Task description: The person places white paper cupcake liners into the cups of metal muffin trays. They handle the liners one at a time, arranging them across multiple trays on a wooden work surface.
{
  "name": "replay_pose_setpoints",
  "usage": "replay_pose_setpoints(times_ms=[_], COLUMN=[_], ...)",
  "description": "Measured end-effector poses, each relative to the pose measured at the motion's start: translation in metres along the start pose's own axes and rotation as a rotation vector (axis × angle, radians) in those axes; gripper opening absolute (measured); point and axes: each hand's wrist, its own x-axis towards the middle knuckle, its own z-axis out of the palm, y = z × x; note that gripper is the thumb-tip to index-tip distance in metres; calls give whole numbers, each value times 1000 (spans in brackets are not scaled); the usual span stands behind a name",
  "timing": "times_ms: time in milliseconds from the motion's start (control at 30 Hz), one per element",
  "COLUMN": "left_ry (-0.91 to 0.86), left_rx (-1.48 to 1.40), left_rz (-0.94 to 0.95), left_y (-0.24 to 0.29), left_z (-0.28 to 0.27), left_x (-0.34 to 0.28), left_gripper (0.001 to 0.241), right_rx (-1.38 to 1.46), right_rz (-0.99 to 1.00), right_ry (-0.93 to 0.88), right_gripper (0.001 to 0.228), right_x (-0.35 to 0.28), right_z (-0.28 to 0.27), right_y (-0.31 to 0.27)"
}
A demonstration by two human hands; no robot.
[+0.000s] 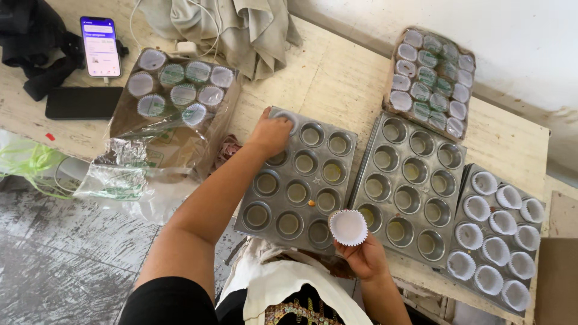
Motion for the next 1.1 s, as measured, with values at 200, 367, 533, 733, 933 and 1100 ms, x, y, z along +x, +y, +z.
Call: replay_pose_setpoints(times_ms=[200, 367, 533, 733, 933, 1100], left_ry=[-202, 174, 325, 233, 214, 215], left_rx=[26, -11, -584, -278, -330, -406], left_rz=[-43, -8, 516, 575, 528, 528], left_y=[17, 63, 137, 151, 148, 152], left_z=[-18, -42, -71, -96, -95, -104], left_x=[-1, -26, -111, -124, -119, -104], left_gripper=[51, 55, 34, 22, 10, 7], right_rx=[-17, -35, 51, -13, -20, 15], right_rz=[-5, 2, -25, -4, 27, 8], right_ry=[-30, -60, -73, -36, -38, -55], right_gripper=[43, 40, 35, 33, 31, 29], right_x=[3, 19, 41, 43, 44, 41], right_z=[18, 13, 12, 26, 27, 21], right_y=[-15, -21, -23, -23, -20, -27])
